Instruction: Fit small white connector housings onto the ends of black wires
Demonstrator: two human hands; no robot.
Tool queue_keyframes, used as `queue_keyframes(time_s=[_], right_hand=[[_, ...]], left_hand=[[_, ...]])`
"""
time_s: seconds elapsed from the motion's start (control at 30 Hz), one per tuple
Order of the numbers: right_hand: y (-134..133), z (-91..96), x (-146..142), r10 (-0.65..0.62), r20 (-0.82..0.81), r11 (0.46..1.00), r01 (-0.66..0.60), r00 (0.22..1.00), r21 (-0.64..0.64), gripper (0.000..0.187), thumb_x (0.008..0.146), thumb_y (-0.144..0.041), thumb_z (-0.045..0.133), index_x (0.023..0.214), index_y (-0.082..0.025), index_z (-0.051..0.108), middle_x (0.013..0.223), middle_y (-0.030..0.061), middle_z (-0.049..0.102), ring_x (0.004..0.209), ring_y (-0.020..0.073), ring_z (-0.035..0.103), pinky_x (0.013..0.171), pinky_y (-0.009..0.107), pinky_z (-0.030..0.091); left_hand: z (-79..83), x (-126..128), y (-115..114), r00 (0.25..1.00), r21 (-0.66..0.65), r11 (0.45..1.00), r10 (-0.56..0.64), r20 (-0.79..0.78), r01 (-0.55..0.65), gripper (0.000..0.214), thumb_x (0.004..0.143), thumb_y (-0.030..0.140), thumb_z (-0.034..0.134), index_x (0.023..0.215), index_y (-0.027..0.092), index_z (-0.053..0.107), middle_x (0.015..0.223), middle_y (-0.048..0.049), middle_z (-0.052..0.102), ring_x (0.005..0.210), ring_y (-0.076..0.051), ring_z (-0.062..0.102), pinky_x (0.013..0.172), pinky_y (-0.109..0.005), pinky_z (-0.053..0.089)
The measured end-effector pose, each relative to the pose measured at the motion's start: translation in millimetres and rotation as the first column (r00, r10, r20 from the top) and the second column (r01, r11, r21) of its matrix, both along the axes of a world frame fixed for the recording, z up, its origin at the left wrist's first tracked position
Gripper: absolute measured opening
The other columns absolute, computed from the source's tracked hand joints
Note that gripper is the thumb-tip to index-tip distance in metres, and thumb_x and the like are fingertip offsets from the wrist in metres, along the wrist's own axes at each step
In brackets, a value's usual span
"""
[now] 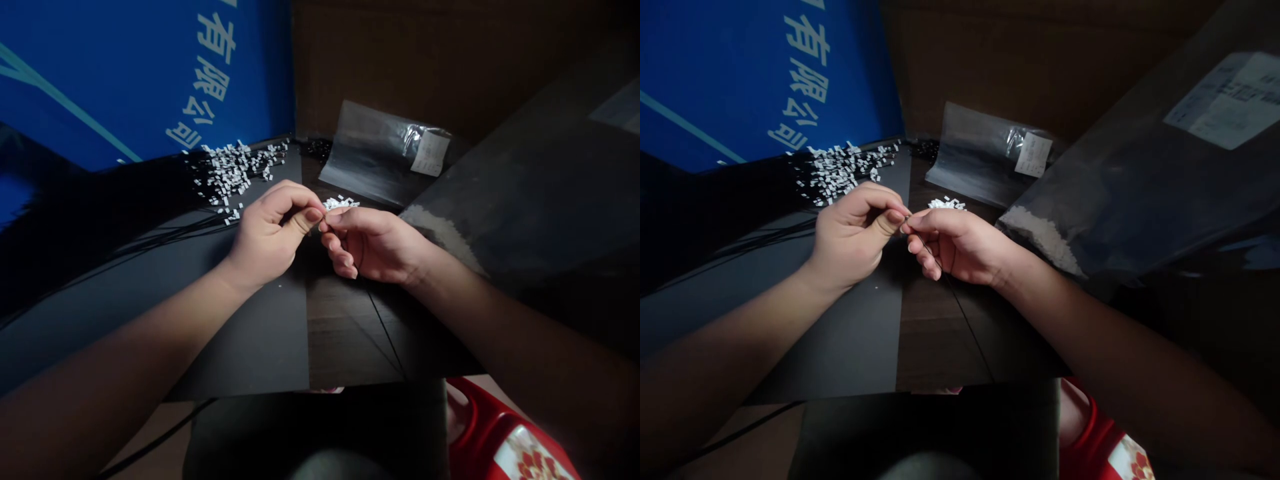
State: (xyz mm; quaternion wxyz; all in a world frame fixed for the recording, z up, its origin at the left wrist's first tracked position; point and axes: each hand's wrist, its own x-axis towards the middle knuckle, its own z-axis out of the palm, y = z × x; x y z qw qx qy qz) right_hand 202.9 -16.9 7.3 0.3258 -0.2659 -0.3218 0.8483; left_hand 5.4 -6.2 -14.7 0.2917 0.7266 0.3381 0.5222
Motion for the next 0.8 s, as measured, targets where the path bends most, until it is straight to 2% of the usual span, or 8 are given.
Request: queue_keyframes(time_s=[0.2,0.5,0.67,0.8], right_hand=[[-0.5,-2.1,-1.3,-0.023,0.033,0.999,0.022,0.999,0.041,0.011,0.085,-0.023,0.076,0.085,-0.015,0.070,0.066,-0.0027,0.065,0.046,0.0104,0.054,0.040,0.023,0.051],[-2.3,-1.1,-2.6,-0.054,0.060,0.997,0.051,0.997,0.054,0.009,0.086,-0.020,0.072,0.080,-0.014,0.070,0.061,-0.0016,0.065,0.044,0.0113,0.056,0.039,0.021,0.049],[-2.3,-1.6,-3.4,-0.056,0.069,0.997,0.052,0.996,0.063,0.010,0.086,-0.019,0.071,0.078,-0.016,0.068,0.061,-0.0013,0.063,0.045,0.0110,0.054,0.040,0.021,0.048],[-2.4,-1.1,-4.0,-0.058,0.041,0.998,0.056,0.997,0.042,0.012,0.086,-0.019,0.073,0.076,-0.015,0.067,0.062,-0.0019,0.062,0.045,0.0099,0.052,0.040,0.021,0.048]], left_hand=[[1.2,-0.9,-0.4,0.999,0.030,0.999,0.019,-0.045,-0.018,0.026,0.103,0.045,0.077,0.088,0.024,0.075,0.095,-0.0049,0.073,0.089,-0.020,0.068,0.084,-0.036,0.058],[4.4,0.4,-1.3,0.995,0.122,0.992,0.037,-0.088,-0.026,0.017,0.103,0.030,0.074,0.087,0.023,0.074,0.091,-0.0037,0.074,0.085,-0.019,0.067,0.082,-0.035,0.056],[4.6,0.5,-1.5,0.992,0.126,0.991,0.051,-0.114,-0.037,0.017,0.103,0.029,0.073,0.087,0.023,0.073,0.092,-0.0038,0.074,0.085,-0.019,0.066,0.082,-0.035,0.056],[3.2,0.3,-0.6,0.997,0.120,0.993,0.013,-0.074,-0.004,0.018,0.103,0.031,0.075,0.088,0.022,0.073,0.093,-0.0037,0.074,0.086,-0.018,0.066,0.082,-0.034,0.056]])
